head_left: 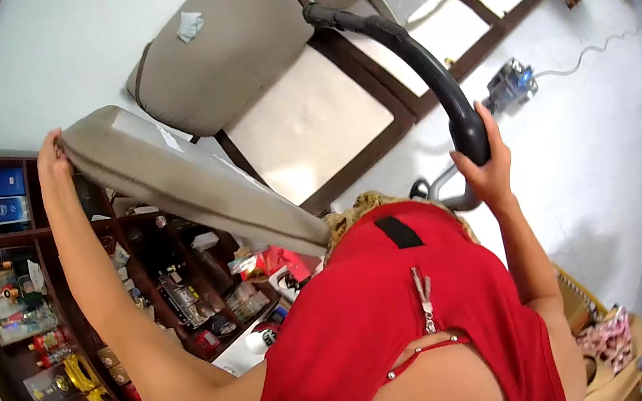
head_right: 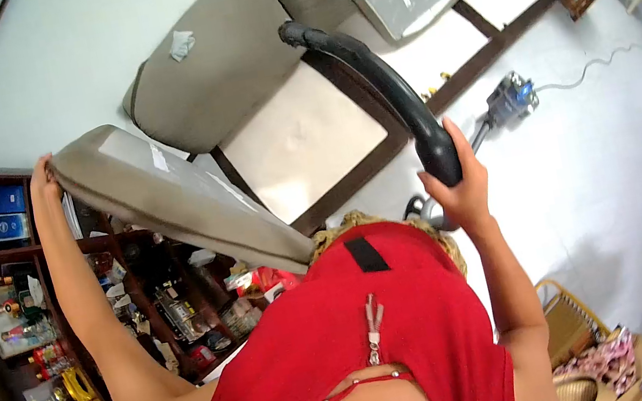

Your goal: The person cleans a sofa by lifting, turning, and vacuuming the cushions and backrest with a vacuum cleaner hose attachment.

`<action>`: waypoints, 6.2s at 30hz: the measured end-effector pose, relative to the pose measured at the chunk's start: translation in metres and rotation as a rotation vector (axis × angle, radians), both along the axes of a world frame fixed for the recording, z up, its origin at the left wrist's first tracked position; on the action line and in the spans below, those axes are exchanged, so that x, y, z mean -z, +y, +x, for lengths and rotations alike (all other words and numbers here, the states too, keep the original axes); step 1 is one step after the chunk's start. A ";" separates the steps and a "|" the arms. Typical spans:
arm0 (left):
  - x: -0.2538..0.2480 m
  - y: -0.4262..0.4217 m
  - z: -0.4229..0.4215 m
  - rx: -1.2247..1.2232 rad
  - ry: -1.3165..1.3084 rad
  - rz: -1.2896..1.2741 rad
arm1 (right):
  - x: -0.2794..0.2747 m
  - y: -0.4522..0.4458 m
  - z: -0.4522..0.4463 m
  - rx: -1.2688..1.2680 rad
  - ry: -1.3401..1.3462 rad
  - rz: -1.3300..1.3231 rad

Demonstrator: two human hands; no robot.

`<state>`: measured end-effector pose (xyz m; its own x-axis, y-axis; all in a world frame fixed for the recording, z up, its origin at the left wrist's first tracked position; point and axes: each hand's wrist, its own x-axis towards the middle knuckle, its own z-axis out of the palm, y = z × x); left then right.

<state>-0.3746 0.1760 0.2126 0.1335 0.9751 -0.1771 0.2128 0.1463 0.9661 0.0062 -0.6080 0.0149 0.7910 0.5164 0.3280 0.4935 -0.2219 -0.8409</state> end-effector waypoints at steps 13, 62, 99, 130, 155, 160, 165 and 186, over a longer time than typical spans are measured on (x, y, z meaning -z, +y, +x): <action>0.012 -0.158 0.386 -0.190 -0.435 -0.163 | -0.018 -0.022 0.059 0.119 0.120 0.224; 0.259 -0.041 0.311 0.446 1.099 0.814 | 0.102 0.244 0.108 -0.117 0.107 -0.069; 0.220 -0.155 0.310 -0.158 -0.833 -0.376 | -0.009 0.480 0.086 -0.791 -0.773 -0.399; 0.282 -0.180 0.373 -0.306 -0.998 -0.343 | 0.036 0.462 0.169 -0.965 -0.721 -0.272; 0.226 -0.158 0.301 -0.193 -0.945 -0.198 | 0.075 0.400 0.161 -0.836 -0.264 -0.297; 0.242 -0.125 0.274 -0.207 -1.009 -0.303 | 0.096 0.430 0.136 -0.903 -0.043 -0.299; 0.273 -0.119 0.305 -0.144 -0.928 -0.292 | 0.085 0.403 0.142 -0.782 0.075 -0.521; 0.248 -0.139 0.255 -0.243 -1.029 -0.197 | 0.060 0.411 0.130 -0.797 -0.137 -0.402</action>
<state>-0.1192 0.0366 -0.0350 0.1148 0.9621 -0.2472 -0.7450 0.2480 0.6192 0.1366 -0.1967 -0.0447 0.1167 0.9907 0.0695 0.7167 -0.0356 -0.6964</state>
